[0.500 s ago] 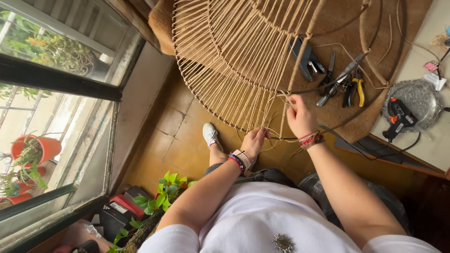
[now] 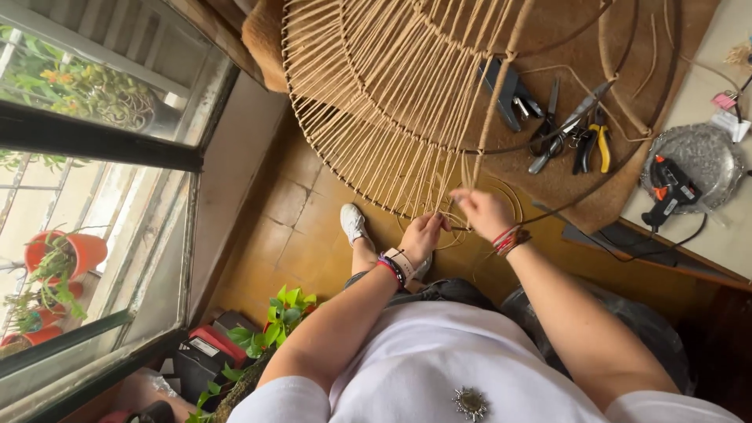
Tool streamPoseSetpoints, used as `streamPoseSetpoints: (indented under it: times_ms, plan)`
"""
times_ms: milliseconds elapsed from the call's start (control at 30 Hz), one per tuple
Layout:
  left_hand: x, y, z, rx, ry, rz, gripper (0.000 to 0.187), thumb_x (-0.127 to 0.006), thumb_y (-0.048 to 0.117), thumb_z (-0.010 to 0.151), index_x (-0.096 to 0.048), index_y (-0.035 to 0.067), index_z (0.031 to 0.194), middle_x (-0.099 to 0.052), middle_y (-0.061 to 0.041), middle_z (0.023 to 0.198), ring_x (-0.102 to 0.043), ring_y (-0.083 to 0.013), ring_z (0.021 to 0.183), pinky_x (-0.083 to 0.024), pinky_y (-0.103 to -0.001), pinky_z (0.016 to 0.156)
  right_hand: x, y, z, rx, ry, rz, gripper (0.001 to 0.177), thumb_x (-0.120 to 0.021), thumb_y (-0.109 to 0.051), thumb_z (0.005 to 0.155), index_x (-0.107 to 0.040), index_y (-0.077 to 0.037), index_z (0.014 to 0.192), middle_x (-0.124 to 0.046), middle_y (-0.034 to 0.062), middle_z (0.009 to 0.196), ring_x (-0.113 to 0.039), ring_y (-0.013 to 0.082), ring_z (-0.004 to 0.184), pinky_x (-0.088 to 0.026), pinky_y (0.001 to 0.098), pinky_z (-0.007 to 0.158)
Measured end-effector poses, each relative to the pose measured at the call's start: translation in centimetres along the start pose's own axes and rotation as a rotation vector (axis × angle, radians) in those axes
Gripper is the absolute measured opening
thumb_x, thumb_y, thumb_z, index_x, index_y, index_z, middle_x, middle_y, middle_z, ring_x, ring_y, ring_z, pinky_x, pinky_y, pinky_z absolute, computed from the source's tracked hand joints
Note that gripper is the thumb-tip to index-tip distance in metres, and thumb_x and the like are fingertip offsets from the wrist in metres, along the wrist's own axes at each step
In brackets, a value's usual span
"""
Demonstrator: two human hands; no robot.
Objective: Weaving strands of rattan material through a circular frame to create a lampshade
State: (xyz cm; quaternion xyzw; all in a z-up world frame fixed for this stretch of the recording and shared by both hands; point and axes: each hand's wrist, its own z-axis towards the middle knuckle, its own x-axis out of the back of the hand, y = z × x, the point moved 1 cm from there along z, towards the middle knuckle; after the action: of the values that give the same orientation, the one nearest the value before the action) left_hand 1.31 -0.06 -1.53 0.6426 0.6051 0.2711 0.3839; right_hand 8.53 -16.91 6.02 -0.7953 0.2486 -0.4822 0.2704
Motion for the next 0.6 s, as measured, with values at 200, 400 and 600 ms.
streamPoseSetpoints:
  times_ms: [200, 400, 600]
  plan:
    - [0.1, 2.5, -1.8, 0.009, -0.003, -0.264, 0.031, -0.047, 0.024, 0.109, -0.07, 0.008, 0.095, -0.044, 0.004, 0.051, -0.051, -0.0051, 0.049, -0.04, -0.016, 0.048, 0.8, -4.9, -2.3, -0.2, -0.432, -0.53, 0.042, -0.059, -0.048, 0.096, -0.078, -0.014, 0.113, -0.078, 0.0092, 0.116, -0.07, 0.028, 0.117, -0.057, 0.0441, 0.095]
    - [-1.4, 0.9, -1.0, 0.169, -0.137, -0.624, 0.028, -0.047, 0.036, 0.107, -0.064, 0.013, 0.107, -0.022, 0.006, 0.053, -0.024, -0.0037, 0.035, -0.017, -0.019, 0.032, -4.7, 3.3, -6.3, 0.367, 0.025, -0.376, 0.017, -0.058, -0.031, 0.094, -0.066, -0.019, 0.103, -0.071, 0.0077, 0.062, -0.076, 0.0233, 0.065, -0.057, 0.0312, 0.056]
    - [-1.8, 6.1, -3.2, 0.258, -0.203, -0.494, 0.047, -0.053, 0.038, 0.103, -0.052, 0.01, 0.066, -0.013, 0.01, 0.052, -0.016, -0.003, 0.034, -0.015, -0.02, 0.03, -4.0, 5.3, -5.7, 0.191, -0.298, 0.376, 0.047, -0.058, 0.007, 0.077, -0.062, 0.006, 0.123, -0.067, 0.0251, 0.119, -0.06, 0.0406, 0.12, -0.046, 0.0534, 0.106]
